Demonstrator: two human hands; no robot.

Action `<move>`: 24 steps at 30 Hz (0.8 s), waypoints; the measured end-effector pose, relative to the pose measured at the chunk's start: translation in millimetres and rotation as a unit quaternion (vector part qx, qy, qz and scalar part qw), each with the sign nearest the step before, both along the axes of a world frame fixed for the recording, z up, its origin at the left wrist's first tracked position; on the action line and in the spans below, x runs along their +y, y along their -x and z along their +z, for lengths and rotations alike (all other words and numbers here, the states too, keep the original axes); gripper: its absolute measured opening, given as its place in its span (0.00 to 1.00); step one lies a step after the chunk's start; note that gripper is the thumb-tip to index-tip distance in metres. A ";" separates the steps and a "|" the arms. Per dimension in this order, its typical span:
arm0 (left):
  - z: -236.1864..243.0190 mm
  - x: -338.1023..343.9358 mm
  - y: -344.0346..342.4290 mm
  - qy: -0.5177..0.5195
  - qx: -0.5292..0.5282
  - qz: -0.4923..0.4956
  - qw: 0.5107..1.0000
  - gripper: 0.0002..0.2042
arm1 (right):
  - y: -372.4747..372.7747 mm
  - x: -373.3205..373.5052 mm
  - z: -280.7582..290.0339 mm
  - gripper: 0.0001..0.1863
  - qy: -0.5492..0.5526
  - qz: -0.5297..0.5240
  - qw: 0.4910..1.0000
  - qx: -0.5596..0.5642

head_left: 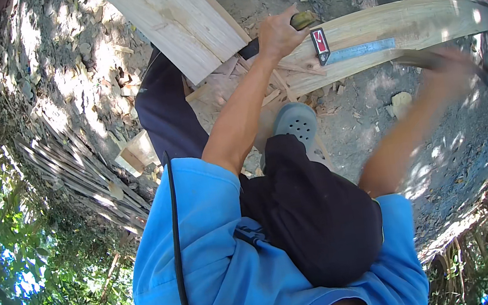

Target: Using a chisel, hammer, and saw to shape a wooden joint in an outdoor workspace.

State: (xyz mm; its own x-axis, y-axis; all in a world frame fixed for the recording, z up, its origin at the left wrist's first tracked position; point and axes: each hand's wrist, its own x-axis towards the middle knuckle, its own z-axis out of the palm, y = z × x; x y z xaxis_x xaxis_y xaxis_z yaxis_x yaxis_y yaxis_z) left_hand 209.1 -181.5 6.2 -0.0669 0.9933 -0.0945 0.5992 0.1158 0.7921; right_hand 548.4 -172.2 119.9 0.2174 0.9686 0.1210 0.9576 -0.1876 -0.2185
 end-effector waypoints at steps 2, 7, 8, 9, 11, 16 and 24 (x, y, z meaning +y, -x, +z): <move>0.9 0.4 -5.8 0.032 -0.016 0.002 0.999 0.16 | 150.2 -17.2 -121.5 0.27 0.420 -0.282 0.833 0.226; -21.4 -5.1 16.2 -0.005 0.039 -0.009 0.999 0.17 | 99.2 -36.1 -35.3 0.15 0.357 -0.066 0.877 0.316; -13.1 -6.1 3.5 0.027 0.044 -0.008 0.999 0.16 | 15.4 -39.4 -42.4 0.12 0.179 0.132 0.947 0.232; -10.4 -12.9 16.0 0.042 0.058 -0.001 0.997 0.16 | 19.1 -18.7 12.0 0.10 0.192 -0.065 0.940 0.273; -1.5 -7.0 9.6 0.046 0.030 -0.002 0.998 0.17 | -41.2 18.5 83.8 0.08 0.028 -0.289 0.882 0.371; -0.8 -8.9 13.6 0.072 0.025 -0.011 0.997 0.17 | -35.5 52.8 61.1 0.07 -0.196 -0.265 0.800 0.502; 4.2 -33.3 18.8 0.079 0.015 -0.087 0.993 0.19 | 145.4 -55.1 -47.1 0.18 0.212 0.074 0.923 0.313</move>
